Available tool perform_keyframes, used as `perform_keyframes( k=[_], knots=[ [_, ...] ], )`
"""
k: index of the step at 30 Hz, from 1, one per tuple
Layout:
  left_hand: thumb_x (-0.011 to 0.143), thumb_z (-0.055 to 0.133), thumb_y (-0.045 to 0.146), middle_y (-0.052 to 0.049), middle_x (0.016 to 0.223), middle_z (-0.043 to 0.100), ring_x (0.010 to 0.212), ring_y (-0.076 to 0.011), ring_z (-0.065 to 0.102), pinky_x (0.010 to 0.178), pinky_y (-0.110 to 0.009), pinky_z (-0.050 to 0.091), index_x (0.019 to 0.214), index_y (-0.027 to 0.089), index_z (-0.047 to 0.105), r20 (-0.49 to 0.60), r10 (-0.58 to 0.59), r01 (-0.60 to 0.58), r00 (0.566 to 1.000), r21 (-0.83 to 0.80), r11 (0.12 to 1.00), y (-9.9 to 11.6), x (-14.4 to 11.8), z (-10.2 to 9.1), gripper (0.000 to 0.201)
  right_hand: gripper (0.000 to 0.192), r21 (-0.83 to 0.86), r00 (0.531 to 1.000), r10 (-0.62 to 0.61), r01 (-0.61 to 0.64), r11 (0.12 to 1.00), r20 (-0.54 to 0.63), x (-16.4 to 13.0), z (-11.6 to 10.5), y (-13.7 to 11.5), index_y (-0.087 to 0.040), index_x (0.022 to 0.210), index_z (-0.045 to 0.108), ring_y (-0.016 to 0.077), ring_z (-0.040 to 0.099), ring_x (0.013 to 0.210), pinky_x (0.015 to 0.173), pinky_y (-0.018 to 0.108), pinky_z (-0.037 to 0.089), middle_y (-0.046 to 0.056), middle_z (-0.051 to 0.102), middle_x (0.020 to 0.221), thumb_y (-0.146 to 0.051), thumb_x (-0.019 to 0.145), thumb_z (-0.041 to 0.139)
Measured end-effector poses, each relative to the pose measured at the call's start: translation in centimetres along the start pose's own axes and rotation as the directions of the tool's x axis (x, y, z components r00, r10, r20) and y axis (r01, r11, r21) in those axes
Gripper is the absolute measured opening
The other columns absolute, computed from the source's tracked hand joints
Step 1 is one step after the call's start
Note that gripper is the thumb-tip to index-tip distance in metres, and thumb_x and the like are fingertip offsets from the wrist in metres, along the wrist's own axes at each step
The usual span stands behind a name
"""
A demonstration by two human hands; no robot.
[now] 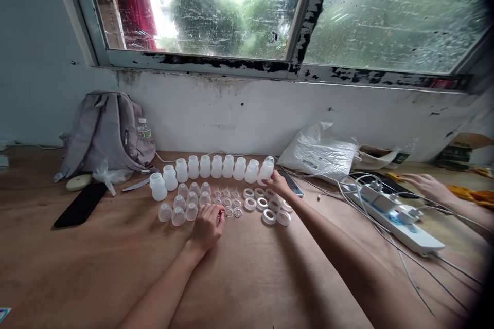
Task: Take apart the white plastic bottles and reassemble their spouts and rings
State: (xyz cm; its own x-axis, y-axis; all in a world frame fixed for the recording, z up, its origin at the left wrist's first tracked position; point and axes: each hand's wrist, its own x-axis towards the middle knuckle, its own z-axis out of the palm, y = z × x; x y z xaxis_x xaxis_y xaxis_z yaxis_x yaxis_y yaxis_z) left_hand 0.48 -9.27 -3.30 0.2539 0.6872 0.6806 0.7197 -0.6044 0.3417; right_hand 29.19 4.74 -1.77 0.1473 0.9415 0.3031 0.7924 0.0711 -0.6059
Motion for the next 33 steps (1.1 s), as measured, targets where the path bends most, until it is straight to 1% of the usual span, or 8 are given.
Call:
perform_keyframes(
  k=[3,7,11,14,18,22,28,33],
  knots=[
    [0.079,0.044,0.013,-0.004,0.079,0.059,0.076,-0.0182,0.051,0.071,-0.032,0.042,0.083,0.018,0.052,0.026,0.007,-0.006,1.000,-0.021,1.000,0.0,0.0,-0.1,0.011,0.038,-0.026,0.997,-0.069,0.068,0.997,-0.038,-1.4,-0.2,-0.2,-0.011,0.104,0.048,0.0248,0.058,0.087,0.073,0.034,0.044,0.015,0.059,0.098,-0.026,0.071,0.059],
    [0.079,0.044,0.013,-0.003,0.078,0.058,0.077,-0.0183,0.052,0.071,-0.032,0.043,0.083,0.018,0.052,0.068,-0.012,0.016,0.998,-0.050,0.999,0.3,-0.2,-0.1,0.011,0.035,-0.073,0.971,-0.204,0.196,0.978,-0.126,-5.3,-0.9,-0.9,-0.012,0.109,0.046,0.0279,0.047,0.104,0.087,0.041,0.038,0.016,0.052,0.109,-0.025,0.077,0.051],
    [0.079,0.044,0.013,-0.002,0.077,0.057,0.076,-0.0177,0.052,0.071,-0.031,0.044,0.082,0.019,0.052,0.089,-0.054,0.062,0.995,-0.083,0.995,0.5,-0.5,0.2,0.011,0.029,-0.106,0.938,-0.320,0.308,0.945,-0.131,-10.1,-1.7,-1.0,-0.017,0.107,0.049,0.0268,0.048,0.101,0.088,0.041,0.038,0.012,0.053,0.105,-0.026,0.079,0.047],
    [0.079,0.043,0.013,-0.002,0.076,0.056,0.076,-0.0174,0.053,0.070,-0.031,0.044,0.081,0.019,0.052,0.078,-0.074,0.082,0.994,-0.101,0.992,0.5,-0.4,0.2,0.011,0.030,-0.116,0.927,-0.343,0.329,0.937,-0.149,-11.6,-1.8,-0.6,-0.017,0.106,0.049,0.0262,0.051,0.096,0.085,0.041,0.040,0.012,0.054,0.101,-0.030,0.080,0.047],
    [0.080,0.041,0.016,-0.002,0.074,0.055,0.073,-0.0169,0.053,0.067,-0.030,0.045,0.080,0.019,0.051,0.049,-0.103,0.108,0.994,-0.115,0.987,0.3,-0.2,0.3,0.010,0.059,-0.029,0.950,-0.199,0.198,0.980,-0.242,-8.9,-1.6,-0.3,-0.012,0.118,0.036,0.0284,0.049,0.101,0.084,0.042,0.040,0.017,0.050,0.109,-0.043,0.072,0.056],
    [0.080,0.042,0.018,-0.002,0.076,0.056,0.073,-0.0172,0.054,0.067,-0.031,0.045,0.081,0.020,0.051,0.035,-0.110,0.114,0.993,-0.122,0.986,0.1,-0.2,0.6,0.010,0.081,0.033,0.981,0.064,-0.058,0.998,-0.184,-4.3,-0.8,-0.8,-0.011,0.118,0.032,0.0309,0.043,0.110,0.087,0.039,0.037,0.019,0.044,0.115,-0.050,0.056,0.066],
    [0.081,0.040,0.016,-0.004,0.079,0.054,0.076,-0.0180,0.053,0.069,-0.032,0.045,0.083,0.019,0.049,0.080,-0.135,0.146,0.988,-0.150,0.978,-0.2,-0.3,0.8,0.010,0.060,0.031,0.969,0.186,-0.183,0.983,-0.161,-0.7,0.8,-1.0,-0.013,0.103,0.041,0.0351,0.047,0.102,0.079,0.042,0.039,0.019,0.050,0.105,-0.046,0.058,0.063],
    [0.080,0.039,0.014,-0.004,0.078,0.054,0.077,-0.0186,0.052,0.069,-0.033,0.045,0.082,0.019,0.049,0.090,-0.138,0.150,0.986,-0.141,0.979,-0.3,-0.1,0.9,0.011,0.047,0.067,0.988,0.123,-0.117,0.991,-0.092,-0.3,0.5,-0.1,-0.017,0.098,0.041,0.0265,0.056,0.088,0.072,0.033,0.042,0.010,0.057,0.093,-0.035,0.061,0.062]
  ],
)
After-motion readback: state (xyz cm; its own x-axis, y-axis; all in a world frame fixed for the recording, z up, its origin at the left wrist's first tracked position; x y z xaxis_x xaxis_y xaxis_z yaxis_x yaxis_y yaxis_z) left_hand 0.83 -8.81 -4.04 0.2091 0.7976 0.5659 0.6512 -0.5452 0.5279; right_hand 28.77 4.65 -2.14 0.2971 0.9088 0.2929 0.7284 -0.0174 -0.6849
